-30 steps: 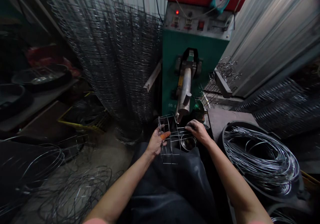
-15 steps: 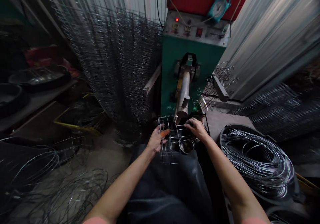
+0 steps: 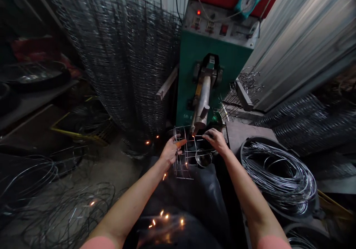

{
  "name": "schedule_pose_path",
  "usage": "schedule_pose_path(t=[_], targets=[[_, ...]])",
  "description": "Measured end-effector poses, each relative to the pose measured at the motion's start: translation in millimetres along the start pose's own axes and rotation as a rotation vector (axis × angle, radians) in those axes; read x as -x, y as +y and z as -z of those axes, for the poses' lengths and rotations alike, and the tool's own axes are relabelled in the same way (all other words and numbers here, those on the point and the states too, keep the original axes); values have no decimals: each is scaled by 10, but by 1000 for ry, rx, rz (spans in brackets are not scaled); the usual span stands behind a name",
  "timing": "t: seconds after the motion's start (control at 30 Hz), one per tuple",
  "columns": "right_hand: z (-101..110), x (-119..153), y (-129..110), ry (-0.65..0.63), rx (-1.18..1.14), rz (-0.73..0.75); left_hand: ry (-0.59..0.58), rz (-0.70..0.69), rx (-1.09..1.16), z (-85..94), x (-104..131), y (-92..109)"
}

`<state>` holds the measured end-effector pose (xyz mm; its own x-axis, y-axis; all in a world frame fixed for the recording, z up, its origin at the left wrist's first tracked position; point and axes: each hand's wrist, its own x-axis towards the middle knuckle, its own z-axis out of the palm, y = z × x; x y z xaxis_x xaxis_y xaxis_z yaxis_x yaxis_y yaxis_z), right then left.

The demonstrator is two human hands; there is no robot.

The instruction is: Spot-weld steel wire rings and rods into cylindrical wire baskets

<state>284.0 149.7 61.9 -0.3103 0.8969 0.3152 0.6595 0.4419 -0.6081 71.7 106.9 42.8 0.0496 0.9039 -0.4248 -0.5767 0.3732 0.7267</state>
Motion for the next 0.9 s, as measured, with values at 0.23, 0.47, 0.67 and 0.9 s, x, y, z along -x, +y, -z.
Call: schedule_pose_path(t=[0.23, 0.47, 0.67, 0.9], targets=[[43, 269, 148, 74, 139, 60, -46, -50, -23, -15, 21, 25], [73, 354, 167, 103, 52, 17, -28, -118, -14, -18, 50, 54], [-46, 280, -8, 144, 83, -19, 2, -141, -1, -52, 30, 35], [-83, 184, -5, 117, 45, -40, 33, -151, 15, -49, -31, 65]])
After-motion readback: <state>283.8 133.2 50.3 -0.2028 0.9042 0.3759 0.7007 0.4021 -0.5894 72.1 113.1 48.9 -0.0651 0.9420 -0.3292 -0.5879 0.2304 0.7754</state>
